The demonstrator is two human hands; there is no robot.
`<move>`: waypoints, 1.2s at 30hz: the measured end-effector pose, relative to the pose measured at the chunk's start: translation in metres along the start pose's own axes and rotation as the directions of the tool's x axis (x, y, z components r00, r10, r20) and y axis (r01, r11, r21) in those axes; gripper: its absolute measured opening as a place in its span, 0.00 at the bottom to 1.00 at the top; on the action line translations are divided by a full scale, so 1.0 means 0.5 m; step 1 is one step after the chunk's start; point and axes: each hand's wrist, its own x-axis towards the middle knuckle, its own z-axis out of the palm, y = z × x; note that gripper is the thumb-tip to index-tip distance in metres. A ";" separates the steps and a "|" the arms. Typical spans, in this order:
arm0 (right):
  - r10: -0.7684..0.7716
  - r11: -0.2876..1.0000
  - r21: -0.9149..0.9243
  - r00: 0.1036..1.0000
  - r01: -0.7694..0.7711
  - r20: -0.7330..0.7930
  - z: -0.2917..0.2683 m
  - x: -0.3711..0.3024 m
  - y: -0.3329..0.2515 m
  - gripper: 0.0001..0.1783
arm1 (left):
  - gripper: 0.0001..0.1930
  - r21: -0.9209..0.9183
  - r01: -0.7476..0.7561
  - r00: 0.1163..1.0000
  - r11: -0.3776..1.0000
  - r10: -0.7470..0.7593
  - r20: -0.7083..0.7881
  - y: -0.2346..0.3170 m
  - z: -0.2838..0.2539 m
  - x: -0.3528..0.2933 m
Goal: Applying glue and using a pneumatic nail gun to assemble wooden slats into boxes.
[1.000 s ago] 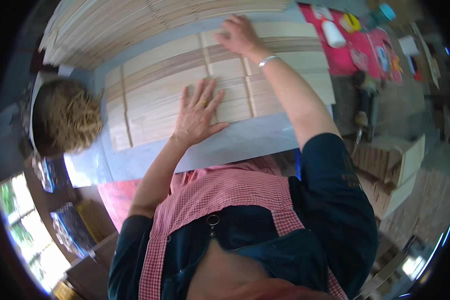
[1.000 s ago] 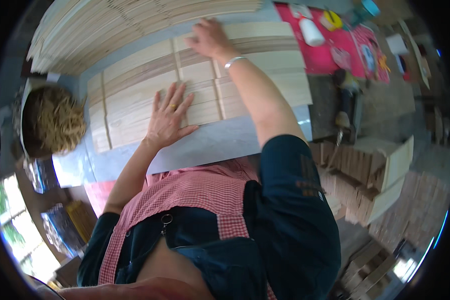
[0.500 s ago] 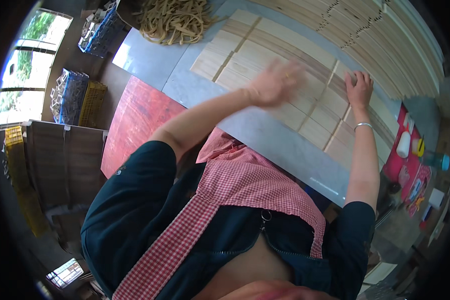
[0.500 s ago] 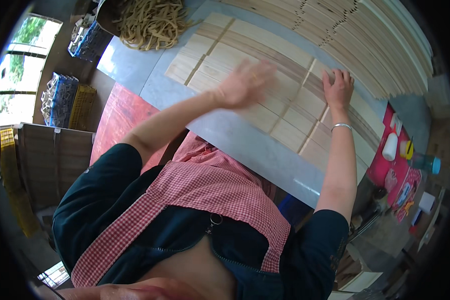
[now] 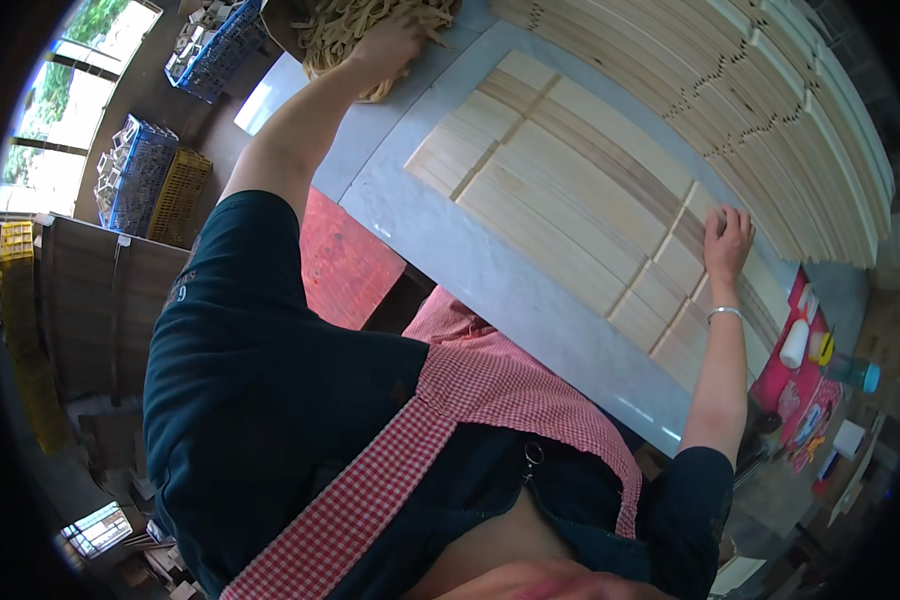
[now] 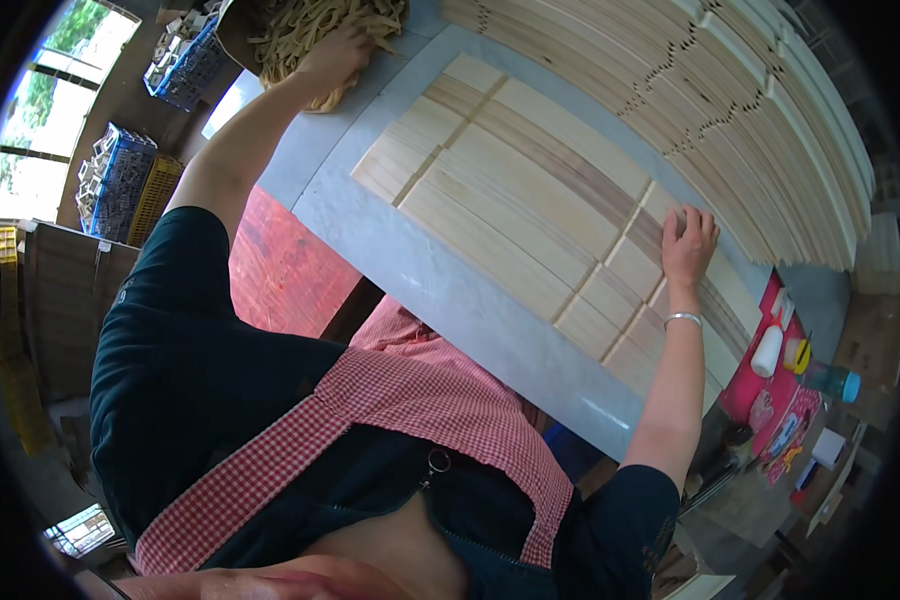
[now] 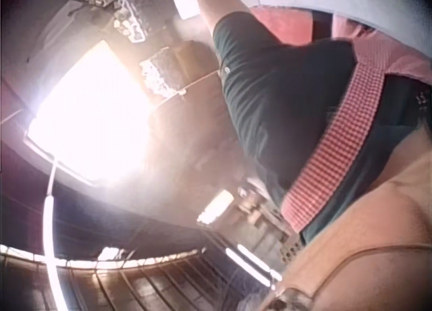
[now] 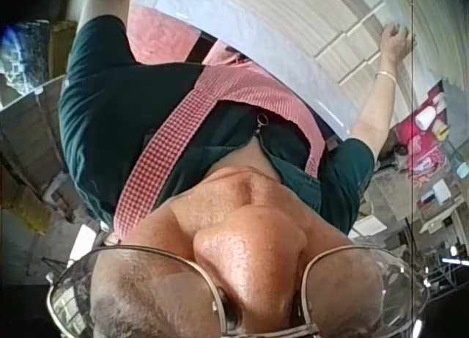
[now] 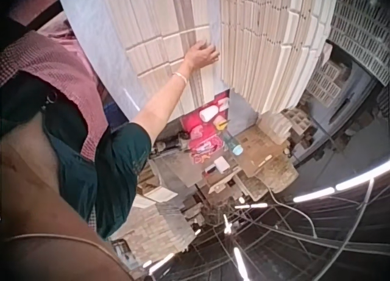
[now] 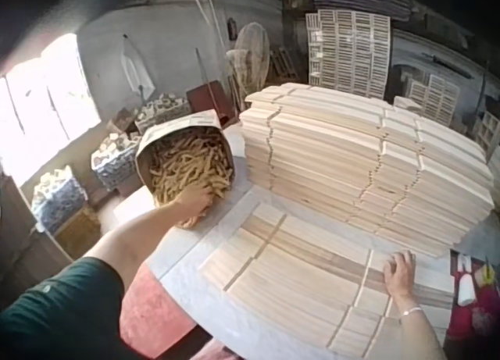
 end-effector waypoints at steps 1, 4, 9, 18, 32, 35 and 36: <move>-0.001 1.000 0.003 1.000 0.001 0.001 0.002 -0.003 0.002 0.14 | 0.39 0.001 0.001 1.000 1.000 -0.001 0.003 -0.018 0.001 0.015; 0.019 1.000 -0.005 1.000 -0.019 0.025 -0.003 -0.009 0.002 0.14 | 0.37 -0.062 0.012 0.999 0.998 -0.015 -0.040 -0.036 0.015 0.038; 0.021 1.000 -0.014 0.999 -0.020 0.035 0.000 -0.008 0.002 0.15 | 0.34 -0.172 0.020 0.993 0.985 -0.039 -0.112 -0.048 0.034 0.052; 0.023 1.000 -0.005 0.998 -0.023 0.058 0.002 -0.014 0.008 0.15 | 0.29 -0.343 0.041 0.976 0.938 -0.110 -0.185 -0.031 0.060 -0.046; 0.009 1.000 -0.029 1.000 -0.008 0.028 0.030 -0.010 0.039 0.15 | 0.22 -0.571 -0.032 0.889 0.820 -0.238 -0.391 0.067 -0.061 -0.103; 0.002 0.999 -0.041 1.000 -0.001 0.024 0.027 -0.004 0.043 0.15 | 0.21 -0.608 -0.068 0.858 0.791 -0.264 -0.440 0.082 -0.092 -0.092; -0.002 0.999 -0.042 1.000 0.003 0.019 0.026 -0.004 0.043 0.15 | 0.21 -0.622 -0.072 0.848 0.780 -0.281 -0.450 0.095 -0.090 -0.084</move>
